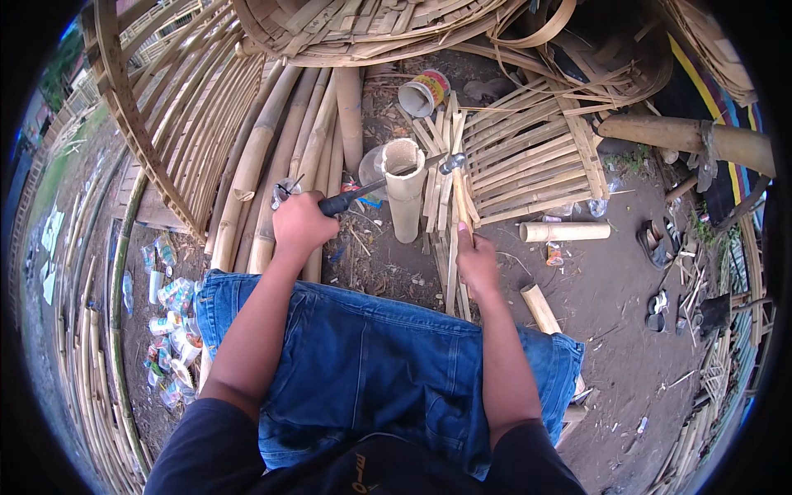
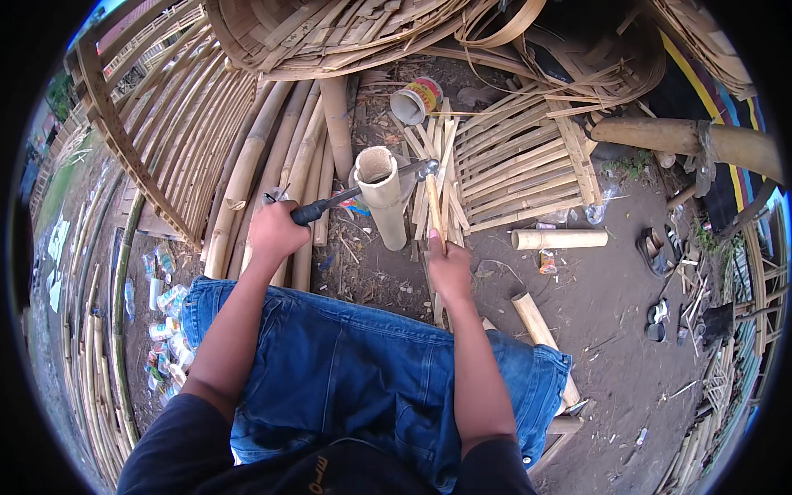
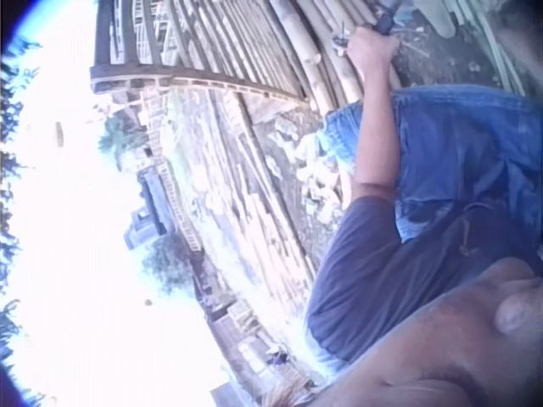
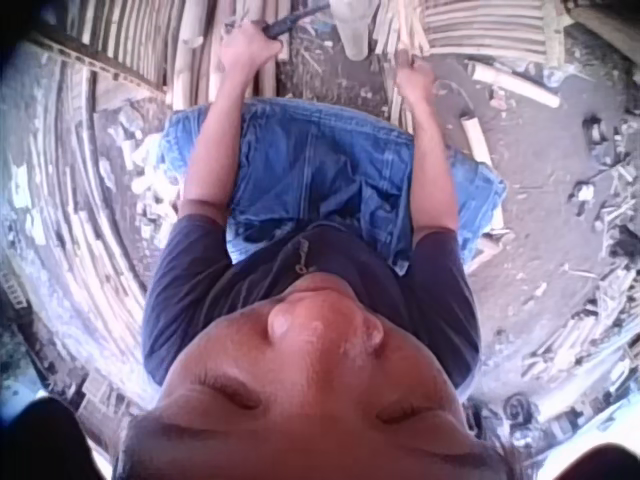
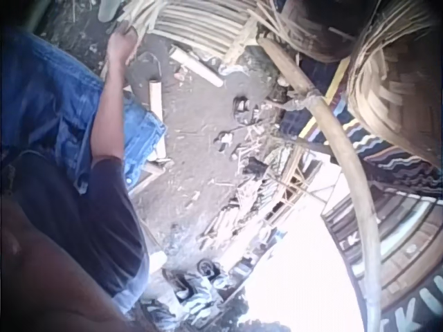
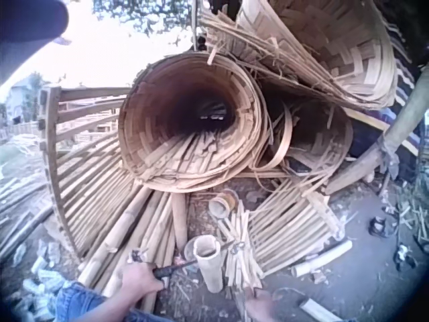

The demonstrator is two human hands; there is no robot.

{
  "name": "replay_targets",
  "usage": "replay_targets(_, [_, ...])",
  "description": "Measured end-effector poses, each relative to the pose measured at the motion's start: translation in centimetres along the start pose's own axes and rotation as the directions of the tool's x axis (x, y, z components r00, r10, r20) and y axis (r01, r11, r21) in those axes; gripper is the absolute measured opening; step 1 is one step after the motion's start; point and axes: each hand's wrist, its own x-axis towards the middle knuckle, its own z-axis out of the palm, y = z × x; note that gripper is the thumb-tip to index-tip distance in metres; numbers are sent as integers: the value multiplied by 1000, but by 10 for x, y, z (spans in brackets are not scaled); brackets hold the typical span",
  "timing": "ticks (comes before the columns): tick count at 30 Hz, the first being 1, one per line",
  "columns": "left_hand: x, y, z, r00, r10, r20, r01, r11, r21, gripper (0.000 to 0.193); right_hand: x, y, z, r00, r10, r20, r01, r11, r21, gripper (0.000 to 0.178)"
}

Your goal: The person splits a piece of bamboo by hand using a knife and a hammer, striking the back of the knife to drive it through the wood.

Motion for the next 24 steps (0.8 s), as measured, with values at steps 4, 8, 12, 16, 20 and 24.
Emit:
replay_targets(4, [7, -3, 2, 996, 70, 49, -70, 998, -5, 29, 0, 6, 2, 999, -51, 4, 51, 998, 27, 53])
replay_targets(8, [16, -18, 10, 990, 139, 18, -138, 990, -37, 28, 1, 6, -4, 999, -41, 2, 41, 998, -41, 54])
replay_targets(12, [17, -22, 12, 988, 152, 22, -151, 987, -56, 27, 3, 11, -6, 1000, 23, -4, -24, 995, -95, 57])
replay_targets(16, [15, -17, 10, 988, 153, -5, -153, 986, -68, 24, 5, 18, -4, 999, -38, -8, 38, 998, -41, 54])
replay_targets(20, [15, -13, 6, 988, 154, 13, -153, 988, -34, 26, 3, 13, -4, 1000, -23, 16, 24, 999, -42, 53])
replay_targets(24, [17, -12, 6, 988, 153, 17, -152, 987, -55, 26, 1, 9, -4, 1000, -4, 29, 5, 999, -41, 52])
